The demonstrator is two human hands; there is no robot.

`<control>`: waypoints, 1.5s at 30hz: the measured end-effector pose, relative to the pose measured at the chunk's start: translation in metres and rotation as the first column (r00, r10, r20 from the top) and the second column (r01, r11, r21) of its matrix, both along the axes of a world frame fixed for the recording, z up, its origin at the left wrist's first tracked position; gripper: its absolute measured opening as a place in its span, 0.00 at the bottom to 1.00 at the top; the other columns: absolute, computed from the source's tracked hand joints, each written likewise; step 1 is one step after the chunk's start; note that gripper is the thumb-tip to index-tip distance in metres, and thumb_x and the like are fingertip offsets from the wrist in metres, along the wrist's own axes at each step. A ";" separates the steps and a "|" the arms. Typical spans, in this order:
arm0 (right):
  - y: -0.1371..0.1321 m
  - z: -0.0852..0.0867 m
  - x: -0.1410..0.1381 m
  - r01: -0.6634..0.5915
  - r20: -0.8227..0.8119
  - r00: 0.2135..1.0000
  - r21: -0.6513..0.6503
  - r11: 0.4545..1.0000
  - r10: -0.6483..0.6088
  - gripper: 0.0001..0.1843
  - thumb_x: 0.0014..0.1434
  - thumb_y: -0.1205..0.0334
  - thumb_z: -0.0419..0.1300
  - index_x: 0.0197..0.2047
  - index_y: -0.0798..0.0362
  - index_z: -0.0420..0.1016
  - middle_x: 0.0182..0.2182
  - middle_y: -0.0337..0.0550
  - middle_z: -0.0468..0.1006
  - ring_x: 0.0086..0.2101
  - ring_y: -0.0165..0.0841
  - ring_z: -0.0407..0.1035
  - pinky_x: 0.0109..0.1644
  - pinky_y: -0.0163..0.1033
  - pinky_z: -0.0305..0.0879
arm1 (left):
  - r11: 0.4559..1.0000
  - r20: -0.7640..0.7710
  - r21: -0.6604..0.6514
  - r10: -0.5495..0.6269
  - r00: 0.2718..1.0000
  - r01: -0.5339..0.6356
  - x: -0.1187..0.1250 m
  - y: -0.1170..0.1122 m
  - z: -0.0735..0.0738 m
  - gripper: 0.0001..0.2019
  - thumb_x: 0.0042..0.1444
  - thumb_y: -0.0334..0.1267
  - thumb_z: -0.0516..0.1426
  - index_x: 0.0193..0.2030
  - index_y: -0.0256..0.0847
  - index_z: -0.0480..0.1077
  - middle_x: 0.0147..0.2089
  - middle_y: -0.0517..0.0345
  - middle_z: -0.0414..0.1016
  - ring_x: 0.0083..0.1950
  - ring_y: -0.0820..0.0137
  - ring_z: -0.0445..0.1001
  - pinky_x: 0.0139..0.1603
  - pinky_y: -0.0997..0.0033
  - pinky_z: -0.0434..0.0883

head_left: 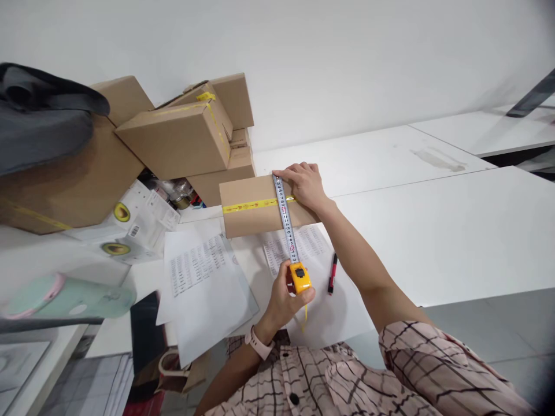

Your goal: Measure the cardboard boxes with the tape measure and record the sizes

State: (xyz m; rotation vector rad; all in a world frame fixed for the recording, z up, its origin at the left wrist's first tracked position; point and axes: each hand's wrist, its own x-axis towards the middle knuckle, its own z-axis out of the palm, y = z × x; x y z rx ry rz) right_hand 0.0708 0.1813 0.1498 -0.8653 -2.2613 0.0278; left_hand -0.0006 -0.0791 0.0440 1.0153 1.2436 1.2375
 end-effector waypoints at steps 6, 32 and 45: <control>-0.003 -0.004 0.000 0.025 -0.021 0.999 0.019 1.000 -0.024 0.29 0.72 0.68 0.41 0.60 0.38 0.77 0.46 0.44 0.80 0.45 0.41 0.65 0.54 0.49 0.53 | 1.000 0.006 0.003 -0.006 1.000 0.006 -0.004 -0.001 -0.005 0.34 0.46 0.46 0.69 0.57 0.44 0.62 0.52 0.51 0.76 0.43 0.64 0.77 0.41 0.66 0.76; -0.112 -0.089 0.046 0.136 -0.028 0.990 0.012 0.991 -0.135 0.27 0.75 0.56 0.38 0.65 0.47 0.71 0.63 0.51 0.74 0.64 0.43 0.63 0.69 0.56 0.47 | 0.998 0.002 0.067 0.012 1.000 -0.012 0.002 -0.057 -0.049 0.38 0.43 0.40 0.70 0.60 0.44 0.61 0.50 0.54 0.76 0.45 0.66 0.77 0.48 0.65 0.76; -0.110 -0.048 0.037 0.046 -0.308 0.942 -0.267 0.962 -0.131 0.35 0.73 0.40 0.36 0.56 0.49 0.77 0.49 0.51 0.81 0.50 0.44 0.69 0.57 0.54 0.63 | 0.991 -0.050 0.127 -0.029 0.998 0.036 -0.001 -0.056 -0.052 0.36 0.45 0.43 0.70 0.60 0.43 0.60 0.49 0.53 0.76 0.44 0.66 0.77 0.48 0.65 0.76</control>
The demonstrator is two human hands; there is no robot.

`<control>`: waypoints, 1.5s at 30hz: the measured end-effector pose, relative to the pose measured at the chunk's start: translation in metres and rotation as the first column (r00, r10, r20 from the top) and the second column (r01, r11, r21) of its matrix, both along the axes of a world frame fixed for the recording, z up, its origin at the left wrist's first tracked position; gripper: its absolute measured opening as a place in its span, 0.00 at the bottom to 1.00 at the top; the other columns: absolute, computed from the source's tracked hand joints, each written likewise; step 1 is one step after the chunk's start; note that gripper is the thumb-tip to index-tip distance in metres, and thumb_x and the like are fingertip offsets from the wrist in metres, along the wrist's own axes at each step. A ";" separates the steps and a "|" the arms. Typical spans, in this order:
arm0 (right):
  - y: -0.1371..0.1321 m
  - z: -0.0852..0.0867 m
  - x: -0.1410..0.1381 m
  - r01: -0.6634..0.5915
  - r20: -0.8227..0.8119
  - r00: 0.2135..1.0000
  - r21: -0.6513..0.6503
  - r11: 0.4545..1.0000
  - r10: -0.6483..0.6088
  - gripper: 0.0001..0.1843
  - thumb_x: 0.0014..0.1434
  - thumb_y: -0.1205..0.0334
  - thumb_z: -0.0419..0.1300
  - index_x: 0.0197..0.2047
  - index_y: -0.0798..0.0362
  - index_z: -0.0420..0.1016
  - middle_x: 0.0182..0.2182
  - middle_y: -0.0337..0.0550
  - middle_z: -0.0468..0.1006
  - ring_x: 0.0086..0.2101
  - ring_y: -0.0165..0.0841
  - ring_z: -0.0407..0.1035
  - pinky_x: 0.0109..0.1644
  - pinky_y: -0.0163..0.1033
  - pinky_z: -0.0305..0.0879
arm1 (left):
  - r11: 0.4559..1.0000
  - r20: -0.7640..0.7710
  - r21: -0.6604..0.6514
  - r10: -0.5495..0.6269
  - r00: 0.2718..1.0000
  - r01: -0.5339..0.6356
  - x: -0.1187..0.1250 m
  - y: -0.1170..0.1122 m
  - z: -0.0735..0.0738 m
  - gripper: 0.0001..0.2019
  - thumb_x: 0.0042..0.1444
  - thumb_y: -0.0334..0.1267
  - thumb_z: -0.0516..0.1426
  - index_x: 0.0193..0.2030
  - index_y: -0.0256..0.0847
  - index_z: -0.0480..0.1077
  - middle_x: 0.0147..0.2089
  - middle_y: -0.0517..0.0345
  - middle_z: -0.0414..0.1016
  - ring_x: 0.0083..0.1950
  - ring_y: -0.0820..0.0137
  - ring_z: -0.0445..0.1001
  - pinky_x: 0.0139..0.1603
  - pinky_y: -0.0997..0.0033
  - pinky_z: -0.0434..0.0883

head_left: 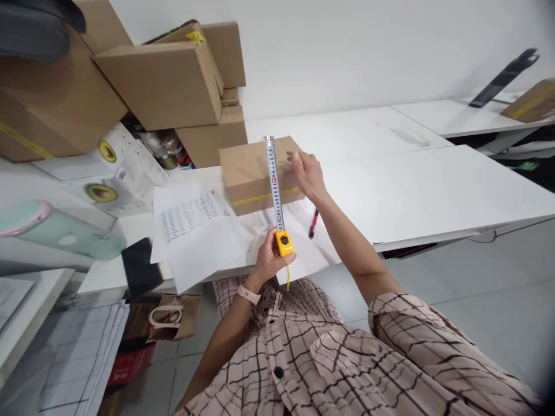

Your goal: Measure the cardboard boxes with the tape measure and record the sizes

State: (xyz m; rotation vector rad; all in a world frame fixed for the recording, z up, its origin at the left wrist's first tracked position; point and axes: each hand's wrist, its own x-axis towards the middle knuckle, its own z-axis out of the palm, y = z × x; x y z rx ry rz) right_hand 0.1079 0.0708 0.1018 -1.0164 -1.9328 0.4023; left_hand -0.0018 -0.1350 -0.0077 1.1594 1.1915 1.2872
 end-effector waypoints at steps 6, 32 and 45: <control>0.019 0.042 -0.023 -0.371 -0.345 0.884 -0.106 0.923 0.316 0.35 0.65 0.27 0.46 0.52 0.47 0.77 0.38 0.44 0.78 0.35 0.33 0.72 0.40 0.43 0.72 | 1.000 -0.015 0.018 0.001 1.000 -0.001 0.001 -0.002 -0.004 0.37 0.45 0.43 0.70 0.61 0.43 0.61 0.49 0.53 0.75 0.45 0.65 0.77 0.47 0.66 0.76; 0.009 0.016 0.005 -0.265 -0.130 0.956 0.010 0.964 0.264 0.27 0.72 0.42 0.46 0.63 0.48 0.70 0.45 0.49 0.81 0.47 0.39 0.74 0.51 0.49 0.71 | 0.999 -0.074 0.031 0.030 0.997 -0.028 0.001 -0.004 0.000 0.36 0.43 0.40 0.69 0.60 0.44 0.62 0.48 0.56 0.76 0.44 0.67 0.77 0.48 0.66 0.75; 0.033 -0.005 -0.005 -0.119 0.555 0.832 0.199 0.973 -0.012 0.30 0.68 0.39 0.54 0.66 0.46 0.72 0.62 0.54 0.73 0.56 0.50 0.62 0.48 0.52 0.64 | 0.996 0.027 0.037 0.080 0.996 -0.081 0.001 -0.005 0.000 0.33 0.43 0.43 0.71 0.57 0.43 0.66 0.49 0.52 0.77 0.43 0.65 0.78 0.42 0.66 0.77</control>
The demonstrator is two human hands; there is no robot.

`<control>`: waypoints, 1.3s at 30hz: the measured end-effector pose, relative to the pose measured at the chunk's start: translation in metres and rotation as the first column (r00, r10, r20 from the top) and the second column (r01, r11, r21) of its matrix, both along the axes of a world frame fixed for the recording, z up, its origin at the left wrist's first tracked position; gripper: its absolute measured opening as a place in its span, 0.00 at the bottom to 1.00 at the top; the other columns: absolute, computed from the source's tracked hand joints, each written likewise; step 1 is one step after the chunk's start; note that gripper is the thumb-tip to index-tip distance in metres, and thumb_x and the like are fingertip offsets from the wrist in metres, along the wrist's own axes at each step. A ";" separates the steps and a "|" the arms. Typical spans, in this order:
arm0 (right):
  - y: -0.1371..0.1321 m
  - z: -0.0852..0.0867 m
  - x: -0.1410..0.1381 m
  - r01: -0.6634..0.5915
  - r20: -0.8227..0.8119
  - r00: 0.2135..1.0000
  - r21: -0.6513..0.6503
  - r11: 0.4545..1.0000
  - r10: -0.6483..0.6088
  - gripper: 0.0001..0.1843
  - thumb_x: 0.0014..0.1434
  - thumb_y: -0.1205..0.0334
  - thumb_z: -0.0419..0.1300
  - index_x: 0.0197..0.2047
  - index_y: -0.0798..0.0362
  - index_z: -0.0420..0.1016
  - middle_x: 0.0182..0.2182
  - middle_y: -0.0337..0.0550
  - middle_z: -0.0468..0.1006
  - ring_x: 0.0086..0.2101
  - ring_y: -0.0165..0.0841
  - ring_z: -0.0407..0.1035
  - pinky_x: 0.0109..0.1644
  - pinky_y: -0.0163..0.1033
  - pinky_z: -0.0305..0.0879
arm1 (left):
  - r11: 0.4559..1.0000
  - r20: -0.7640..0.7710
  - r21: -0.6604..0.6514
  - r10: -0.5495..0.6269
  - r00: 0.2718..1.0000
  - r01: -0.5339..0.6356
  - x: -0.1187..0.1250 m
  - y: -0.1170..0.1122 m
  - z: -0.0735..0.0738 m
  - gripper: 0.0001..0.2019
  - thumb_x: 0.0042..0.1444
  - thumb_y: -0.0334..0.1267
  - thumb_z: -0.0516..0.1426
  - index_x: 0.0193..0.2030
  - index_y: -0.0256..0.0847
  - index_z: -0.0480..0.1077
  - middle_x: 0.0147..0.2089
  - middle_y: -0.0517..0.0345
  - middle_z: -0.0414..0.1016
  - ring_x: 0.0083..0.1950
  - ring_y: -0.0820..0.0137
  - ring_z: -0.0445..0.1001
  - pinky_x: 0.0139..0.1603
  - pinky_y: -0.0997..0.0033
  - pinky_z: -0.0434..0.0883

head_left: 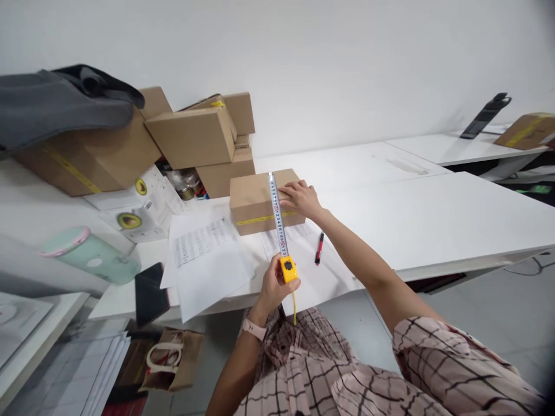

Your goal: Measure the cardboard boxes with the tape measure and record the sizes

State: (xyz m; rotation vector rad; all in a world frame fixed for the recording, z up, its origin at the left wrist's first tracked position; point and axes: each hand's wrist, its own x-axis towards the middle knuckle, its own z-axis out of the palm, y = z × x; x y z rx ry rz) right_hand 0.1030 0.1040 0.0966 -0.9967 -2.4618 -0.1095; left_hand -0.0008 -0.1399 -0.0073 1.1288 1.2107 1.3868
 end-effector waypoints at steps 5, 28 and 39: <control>0.006 -0.005 0.007 -0.062 -0.108 0.992 -0.026 0.998 0.059 0.29 0.66 0.39 0.56 0.63 0.45 0.76 0.59 0.52 0.76 0.54 0.50 0.64 0.52 0.54 0.68 | 0.972 -0.038 0.059 0.228 0.973 -0.226 -0.048 0.006 0.024 0.40 0.45 0.45 0.71 0.64 0.46 0.61 0.51 0.51 0.76 0.44 0.63 0.78 0.42 0.67 0.76; 0.057 0.051 0.018 0.216 -0.478 0.847 -0.093 0.972 -0.233 0.21 0.67 0.43 0.54 0.37 0.50 0.79 0.50 0.54 0.77 0.49 0.47 0.67 0.49 0.49 0.63 | 0.897 -0.003 0.230 0.389 0.921 -0.378 -0.124 0.079 0.141 0.32 0.40 0.49 0.73 0.50 0.43 0.68 0.55 0.51 0.75 0.36 0.68 0.80 0.36 0.66 0.80; 0.067 0.050 -0.010 0.100 -0.322 0.943 0.040 0.994 -0.082 0.26 0.71 0.64 0.40 0.63 0.48 0.72 0.44 0.50 0.80 0.46 0.46 0.65 0.55 0.51 0.52 | 1.000 0.142 -0.028 -0.008 0.990 0.013 -0.006 0.055 0.068 0.30 0.47 0.45 0.72 0.55 0.45 0.66 0.62 0.46 0.74 0.45 0.66 0.79 0.43 0.65 0.80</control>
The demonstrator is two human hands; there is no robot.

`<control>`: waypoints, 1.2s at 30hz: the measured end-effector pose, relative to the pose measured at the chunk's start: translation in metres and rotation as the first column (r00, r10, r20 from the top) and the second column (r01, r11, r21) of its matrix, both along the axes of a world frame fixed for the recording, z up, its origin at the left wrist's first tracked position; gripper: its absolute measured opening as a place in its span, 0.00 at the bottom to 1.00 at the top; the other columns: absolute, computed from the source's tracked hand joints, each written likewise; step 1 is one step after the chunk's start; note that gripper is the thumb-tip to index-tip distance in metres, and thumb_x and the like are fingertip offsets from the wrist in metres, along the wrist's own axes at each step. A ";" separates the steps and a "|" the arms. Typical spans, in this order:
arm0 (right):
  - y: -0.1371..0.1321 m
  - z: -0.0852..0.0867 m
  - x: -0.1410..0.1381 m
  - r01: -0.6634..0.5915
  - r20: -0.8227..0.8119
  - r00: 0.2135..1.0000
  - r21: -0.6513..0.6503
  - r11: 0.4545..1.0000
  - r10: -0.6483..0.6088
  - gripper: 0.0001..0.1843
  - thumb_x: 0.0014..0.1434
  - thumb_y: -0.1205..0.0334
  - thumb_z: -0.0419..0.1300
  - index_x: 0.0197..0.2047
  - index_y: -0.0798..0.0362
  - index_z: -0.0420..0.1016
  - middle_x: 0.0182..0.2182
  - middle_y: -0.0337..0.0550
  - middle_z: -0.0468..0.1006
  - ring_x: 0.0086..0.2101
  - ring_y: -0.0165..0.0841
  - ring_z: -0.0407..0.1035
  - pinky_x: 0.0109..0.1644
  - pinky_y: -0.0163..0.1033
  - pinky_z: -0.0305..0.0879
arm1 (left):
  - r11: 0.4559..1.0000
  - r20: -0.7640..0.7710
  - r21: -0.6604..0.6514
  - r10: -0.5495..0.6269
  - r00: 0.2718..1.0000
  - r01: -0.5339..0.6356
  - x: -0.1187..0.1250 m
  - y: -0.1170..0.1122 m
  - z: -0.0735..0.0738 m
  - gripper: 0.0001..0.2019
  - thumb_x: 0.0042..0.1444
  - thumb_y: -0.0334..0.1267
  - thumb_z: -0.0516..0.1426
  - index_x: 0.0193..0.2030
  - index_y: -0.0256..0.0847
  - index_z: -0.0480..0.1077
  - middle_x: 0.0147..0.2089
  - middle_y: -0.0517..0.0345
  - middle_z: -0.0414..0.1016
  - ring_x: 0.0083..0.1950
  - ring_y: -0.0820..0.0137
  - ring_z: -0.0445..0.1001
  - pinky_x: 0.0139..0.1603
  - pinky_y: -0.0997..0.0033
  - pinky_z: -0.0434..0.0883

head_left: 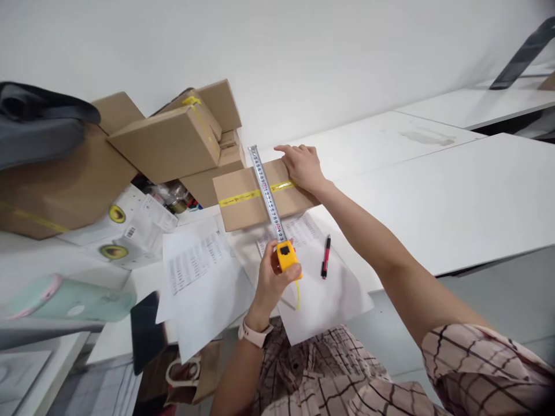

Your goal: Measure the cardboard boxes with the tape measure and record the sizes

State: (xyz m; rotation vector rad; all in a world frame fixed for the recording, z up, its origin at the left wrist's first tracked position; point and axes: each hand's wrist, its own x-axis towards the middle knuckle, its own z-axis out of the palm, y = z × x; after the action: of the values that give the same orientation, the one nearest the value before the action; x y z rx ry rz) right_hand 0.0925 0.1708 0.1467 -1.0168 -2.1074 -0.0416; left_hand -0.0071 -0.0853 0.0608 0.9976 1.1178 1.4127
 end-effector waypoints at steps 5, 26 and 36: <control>0.003 -0.003 0.001 -0.096 0.156 0.984 0.090 0.991 0.081 0.30 0.68 0.66 0.45 0.71 0.40 0.63 0.45 0.49 0.75 0.47 0.47 0.60 0.53 0.51 0.52 | 0.998 0.098 -0.055 -0.025 0.995 0.031 0.013 -0.002 -0.015 0.31 0.47 0.47 0.72 0.55 0.44 0.66 0.61 0.47 0.74 0.47 0.66 0.78 0.45 0.65 0.79; 0.003 -0.009 0.003 -0.145 0.179 0.974 0.030 0.989 0.138 0.26 0.74 0.48 0.40 0.70 0.34 0.63 0.52 0.47 0.70 0.57 0.51 0.60 0.61 0.62 0.51 | 0.991 -0.018 -0.134 -0.027 0.999 0.025 0.025 -0.007 -0.026 0.32 0.47 0.43 0.70 0.58 0.45 0.63 0.57 0.47 0.76 0.45 0.65 0.76 0.47 0.63 0.76; -0.067 -0.034 0.013 -0.039 0.094 0.995 0.025 0.999 0.037 0.32 0.70 0.36 0.42 0.66 0.43 0.67 0.57 0.53 0.72 0.58 0.52 0.60 0.64 0.60 0.49 | 0.998 -0.223 -0.037 0.035 0.974 -0.045 0.010 -0.083 0.000 0.38 0.42 0.34 0.68 0.61 0.50 0.62 0.60 0.49 0.72 0.52 0.57 0.75 0.53 0.59 0.75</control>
State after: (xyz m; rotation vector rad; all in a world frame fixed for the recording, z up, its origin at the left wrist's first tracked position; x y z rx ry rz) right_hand 0.1058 0.1033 0.1131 -0.9756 -2.2043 -0.1005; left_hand 0.0031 -0.1683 0.0604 1.1291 1.3318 1.3274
